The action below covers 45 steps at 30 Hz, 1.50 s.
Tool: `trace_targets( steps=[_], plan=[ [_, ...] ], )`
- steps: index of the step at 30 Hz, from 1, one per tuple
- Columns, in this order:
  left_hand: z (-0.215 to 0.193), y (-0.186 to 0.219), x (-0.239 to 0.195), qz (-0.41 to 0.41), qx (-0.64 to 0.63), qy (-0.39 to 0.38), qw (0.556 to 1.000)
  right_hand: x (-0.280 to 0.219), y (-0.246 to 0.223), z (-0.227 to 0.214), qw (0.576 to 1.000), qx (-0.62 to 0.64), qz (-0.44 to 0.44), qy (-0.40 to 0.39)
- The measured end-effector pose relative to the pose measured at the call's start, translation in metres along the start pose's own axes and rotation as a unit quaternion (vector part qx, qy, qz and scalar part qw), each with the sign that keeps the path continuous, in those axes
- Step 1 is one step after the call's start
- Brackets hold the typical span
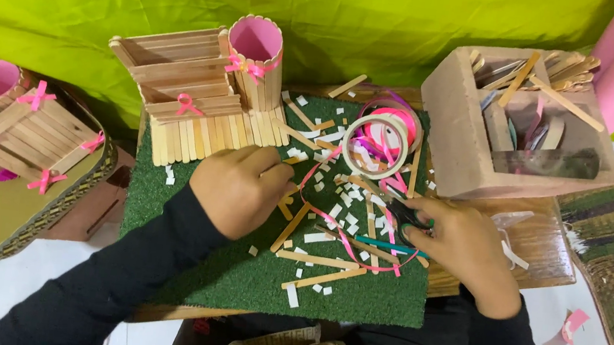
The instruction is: Arranging wooden craft sticks side-by-side on a taped surface to create a flat panel.
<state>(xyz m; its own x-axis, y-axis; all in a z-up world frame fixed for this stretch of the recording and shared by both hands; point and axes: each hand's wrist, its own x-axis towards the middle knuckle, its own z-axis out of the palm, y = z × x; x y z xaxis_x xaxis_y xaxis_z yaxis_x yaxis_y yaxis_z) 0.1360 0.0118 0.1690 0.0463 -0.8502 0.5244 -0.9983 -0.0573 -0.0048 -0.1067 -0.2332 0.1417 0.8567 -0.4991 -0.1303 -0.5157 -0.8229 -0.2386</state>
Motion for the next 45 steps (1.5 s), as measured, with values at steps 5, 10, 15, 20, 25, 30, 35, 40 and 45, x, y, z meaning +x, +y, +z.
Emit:
trace_targets(
  steps=[5, 10, 15, 20, 25, 30, 35, 40, 45],
  plan=[
    [0.048, -0.012, 0.029, -0.003, -0.076, -0.049, 0.996, -0.015, -0.002, -0.005, 0.993, 0.103, 0.038, 0.052],
    [0.101, 0.011, 0.072, 0.06, -0.151, -0.033, 0.986, -0.034, 0.02, 0.023, 0.948, 0.262, 0.081, 0.162],
    [0.163, 0.032, 0.083, 0.057, -0.102, -0.14, 0.983, -0.057, 0.004, 0.025, 0.855, 0.457, 0.088, 0.229],
    [0.142, 0.026, 0.084, 0.054, -0.185, -0.123, 0.973, -0.073, -0.001, 0.032, 0.84, 0.465, 0.081, 0.266],
    [0.086, 0.011, 0.082, -0.13, -0.431, -0.066, 0.891, -0.074, 0.0, 0.041, 0.785, 0.535, 0.009, 0.311],
    [0.064, 0.0, 0.055, -0.183, -0.685, -0.068, 0.702, -0.057, -0.021, 0.029, 0.773, 0.533, 0.015, 0.342],
    [0.045, 0.01, 0.036, -0.212, -0.778, -0.053, 0.589, -0.042, -0.05, 0.01, 0.78, 0.529, -0.031, 0.334],
    [0.036, 0.021, 0.036, -0.348, -0.805, -0.005, 0.48, -0.034, -0.078, 0.009, 0.78, 0.552, -0.063, 0.287],
    [0.041, 0.022, 0.034, -0.352, -0.828, 0.021, 0.436, -0.026, -0.095, 0.016, 0.786, 0.55, -0.109, 0.261]
  ],
)
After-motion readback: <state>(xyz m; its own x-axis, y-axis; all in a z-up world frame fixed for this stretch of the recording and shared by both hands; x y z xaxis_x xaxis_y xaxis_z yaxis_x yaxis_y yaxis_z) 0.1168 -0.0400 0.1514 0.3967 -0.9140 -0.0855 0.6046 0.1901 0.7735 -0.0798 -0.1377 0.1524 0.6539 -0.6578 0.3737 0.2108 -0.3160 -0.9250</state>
